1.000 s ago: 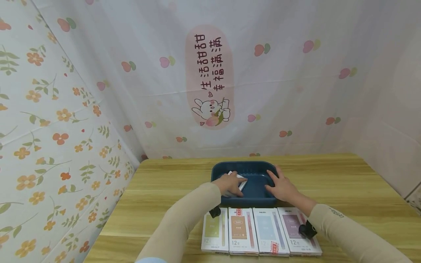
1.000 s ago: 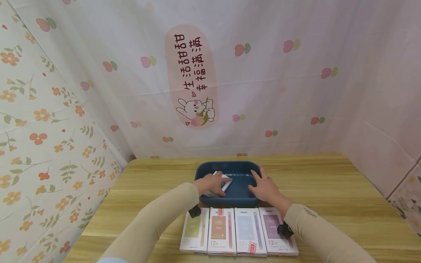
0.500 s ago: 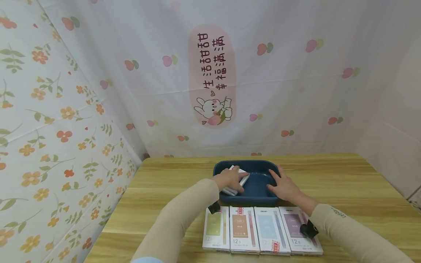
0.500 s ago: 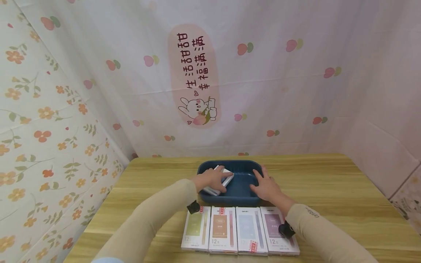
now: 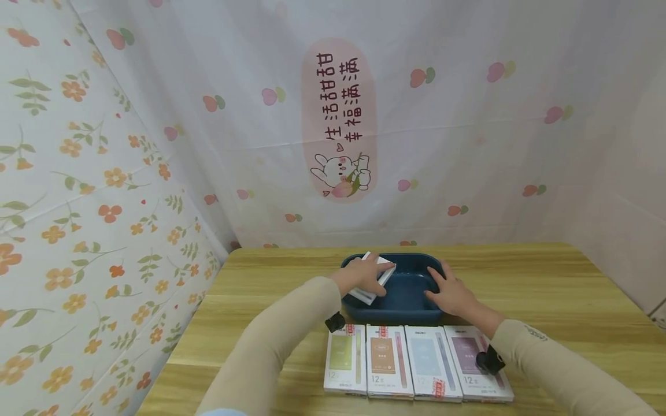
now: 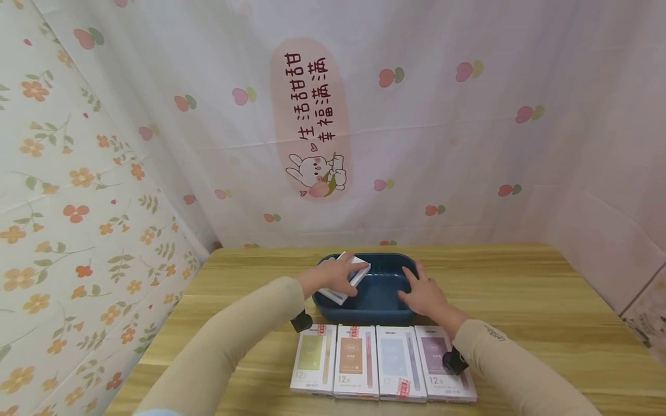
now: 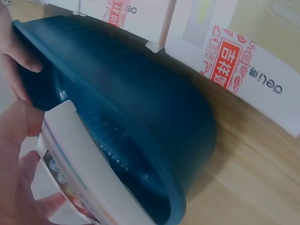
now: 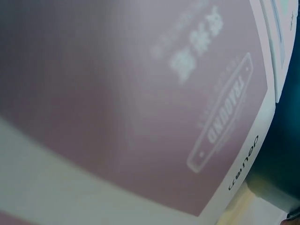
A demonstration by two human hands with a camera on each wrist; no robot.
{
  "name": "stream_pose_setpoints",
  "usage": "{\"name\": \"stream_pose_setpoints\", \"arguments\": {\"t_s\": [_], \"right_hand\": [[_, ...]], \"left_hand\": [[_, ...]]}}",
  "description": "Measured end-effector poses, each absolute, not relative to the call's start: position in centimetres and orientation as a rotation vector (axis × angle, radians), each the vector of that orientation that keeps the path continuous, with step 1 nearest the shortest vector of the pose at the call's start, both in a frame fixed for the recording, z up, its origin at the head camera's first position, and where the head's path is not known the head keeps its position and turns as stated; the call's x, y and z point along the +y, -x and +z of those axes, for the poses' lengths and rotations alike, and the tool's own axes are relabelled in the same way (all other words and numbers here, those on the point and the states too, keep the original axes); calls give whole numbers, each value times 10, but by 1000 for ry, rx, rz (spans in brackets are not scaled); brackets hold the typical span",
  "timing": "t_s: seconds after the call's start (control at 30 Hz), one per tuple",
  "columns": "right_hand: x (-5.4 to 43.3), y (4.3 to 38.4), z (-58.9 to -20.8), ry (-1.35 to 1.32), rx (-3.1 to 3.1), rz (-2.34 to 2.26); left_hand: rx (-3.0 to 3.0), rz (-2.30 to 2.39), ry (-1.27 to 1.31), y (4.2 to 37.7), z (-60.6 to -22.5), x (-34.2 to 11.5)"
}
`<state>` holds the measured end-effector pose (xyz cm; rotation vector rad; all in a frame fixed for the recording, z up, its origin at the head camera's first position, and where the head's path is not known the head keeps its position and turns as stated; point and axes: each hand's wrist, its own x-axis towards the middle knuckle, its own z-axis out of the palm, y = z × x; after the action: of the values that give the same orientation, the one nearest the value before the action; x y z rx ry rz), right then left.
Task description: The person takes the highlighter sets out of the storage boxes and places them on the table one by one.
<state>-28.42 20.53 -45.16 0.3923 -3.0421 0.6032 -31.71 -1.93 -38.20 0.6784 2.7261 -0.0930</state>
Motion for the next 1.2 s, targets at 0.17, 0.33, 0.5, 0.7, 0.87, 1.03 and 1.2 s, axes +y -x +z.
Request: {"name": "stream_pose_setpoints", "arguments": {"t_s": [0.17,0.33,0.5,0.7,0.87,1.03,1.2], "right_hand": [[205,283,-451,-399,-3036,595],[205,282,-452,-401,-3035,589],[206,283,-453,-411,-3022,635],[206,283,-453,-398,-2996,700],[206,281,-450,-379,-2993,727],[206,281,-448,-365,-2993,702],[209,278,-445,-391,-2963,711]], "left_hand": [[2734,-78,-710,315,-374,-26],[2750,-26,-709,308,-363,-34],[2777,-14,-680,304,-355,-43],[2783,-13,-678,301,-348,-57],[2798,8,-659,299,-347,-72],[2822,87,-604,295,-348,-88],[2871,178,-523,287,-355,-105]]}}
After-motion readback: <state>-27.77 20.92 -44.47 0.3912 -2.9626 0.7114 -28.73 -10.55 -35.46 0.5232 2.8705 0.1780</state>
